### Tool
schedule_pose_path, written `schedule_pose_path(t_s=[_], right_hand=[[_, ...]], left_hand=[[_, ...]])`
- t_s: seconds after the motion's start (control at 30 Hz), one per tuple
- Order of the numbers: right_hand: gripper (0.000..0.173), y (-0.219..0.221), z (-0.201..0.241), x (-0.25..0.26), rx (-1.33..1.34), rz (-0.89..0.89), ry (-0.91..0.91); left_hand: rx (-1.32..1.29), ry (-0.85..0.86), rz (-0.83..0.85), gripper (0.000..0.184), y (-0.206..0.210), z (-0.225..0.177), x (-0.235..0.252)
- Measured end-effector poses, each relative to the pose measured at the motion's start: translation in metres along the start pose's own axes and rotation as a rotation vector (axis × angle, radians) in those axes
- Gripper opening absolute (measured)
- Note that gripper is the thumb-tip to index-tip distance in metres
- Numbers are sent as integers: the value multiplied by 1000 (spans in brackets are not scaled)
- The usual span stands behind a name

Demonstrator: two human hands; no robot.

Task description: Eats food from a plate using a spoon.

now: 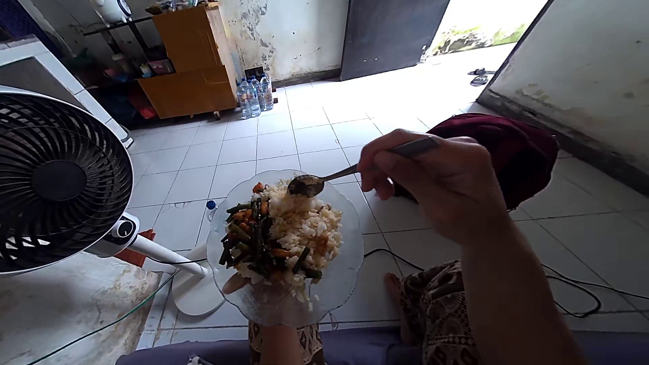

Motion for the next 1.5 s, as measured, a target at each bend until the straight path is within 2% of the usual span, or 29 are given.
schedule_pose_path(t_s=[0.07, 0.13, 0.23, 0.33, 0.4, 0.47, 0.53, 0.63, 0.77, 0.8, 0.9, 1.0, 1.07, 1.17, 1.27, 1.3, 1.5], right_hand=[[23, -4, 4, -1, 47, -3, -3], [23, -6, 8, -2, 73, -12, -2], [23, -5, 11, -4, 102, -46, -19], [23, 0, 11, -3, 122, -48, -25], [24, 2, 8, -2, 130, -14, -12], [23, 1, 4, -1, 88, -9, -6], [22, -2, 4, -1, 8, -41, -12], [20, -8, 7, -2, -87, -79, -21], [21, -10, 4, -1, -99, -35, 37], [21, -9, 1, 0, -80, -23, 69], [25, -3, -14, 2, 20, -40, 201], [28, 1, -26, 3, 160, -121, 346], [29, 1, -30, 2, 231, -172, 376], [29, -1, -28, 2, 261, -228, 344], [29, -5, -22, 2, 243, -234, 279], [28, -6, -20, 2, 242, -229, 254], [27, -9, -9, 3, 243, -179, 119]], left_hand=[[14, 39, -68, 35, 9, 0, 0], [112, 92, -316, 36, 31, -3, 0], [126, 110, -357, 36, 28, -2, -1], [261, 127, -445, 38, 20, 1, -5], [197, 126, -378, 38, 24, 0, -3], [63, 111, -196, 36, 34, -3, 2], [44, 70, -107, 35, 31, -4, 6], [36, 59, -78, 34, 26, -5, 5], [85, 56, -291, 34, 45, -9, 8], [77, 43, -272, 32, 42, -8, 8], [117, 93, -61, 29, 25, -1, 6], [146, 114, -47, 35, 42, -2, 8], [105, 93, -25, 38, 39, -2, 9], [38, 46, -21, 41, 22, -2, 8], [26, 57, -173, 34, 25, 0, 4], [14, 55, -166, 32, 23, 1, 3], [40, 65, 125, 35, 10, 8, 2]])
Point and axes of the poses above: each hand's wrist, its own x-axis towards the middle knuckle, its own y-axis out of the palm, z = x × y, the point moved 2 cm from there along x, towards the middle knuckle, and after that the axes turned 7 degrees about x, right-handed, at the moved point
